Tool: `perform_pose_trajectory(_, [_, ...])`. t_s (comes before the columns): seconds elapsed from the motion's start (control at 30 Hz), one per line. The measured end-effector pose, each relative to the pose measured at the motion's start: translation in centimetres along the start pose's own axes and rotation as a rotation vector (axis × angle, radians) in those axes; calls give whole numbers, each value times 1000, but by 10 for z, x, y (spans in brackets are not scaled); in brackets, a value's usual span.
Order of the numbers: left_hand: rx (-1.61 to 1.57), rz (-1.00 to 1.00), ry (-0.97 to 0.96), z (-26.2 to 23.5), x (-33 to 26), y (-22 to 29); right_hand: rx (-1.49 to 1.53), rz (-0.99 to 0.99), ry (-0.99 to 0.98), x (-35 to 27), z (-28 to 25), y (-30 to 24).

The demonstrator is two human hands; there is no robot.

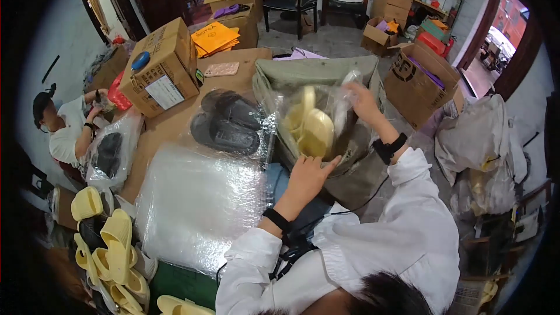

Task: The worker is pairing sandals and packing them into individual plastic bags for shipping.

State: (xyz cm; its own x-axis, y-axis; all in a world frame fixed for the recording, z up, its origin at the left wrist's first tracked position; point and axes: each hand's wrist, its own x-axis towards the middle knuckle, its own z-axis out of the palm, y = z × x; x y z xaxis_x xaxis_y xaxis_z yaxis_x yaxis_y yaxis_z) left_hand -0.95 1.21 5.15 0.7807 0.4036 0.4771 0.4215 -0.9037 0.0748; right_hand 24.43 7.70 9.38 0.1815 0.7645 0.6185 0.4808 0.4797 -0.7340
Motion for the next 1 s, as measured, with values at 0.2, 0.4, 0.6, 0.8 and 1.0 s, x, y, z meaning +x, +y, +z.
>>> perform_pose_trajectory(0.2, [-22,0,-23,3,0,1,-853,121,-787,8,-1,26])
perform_pose_trajectory(0.4, [-15,24,-102,1,-1,-1,-951,-95,-986,25,79,68])
perform_pose_trajectory(0.6, [-2,37,-100,-3,-2,1,-1061,-269,-915,12,141,99])
perform_pose_trajectory(0.8, [12,5,-205,2,-10,-3,-1248,-404,-892,4,168,121])
perform_pose_trajectory(1.0, [-16,-83,-190,24,-32,-17,-804,-175,-1133,90,147,-25])
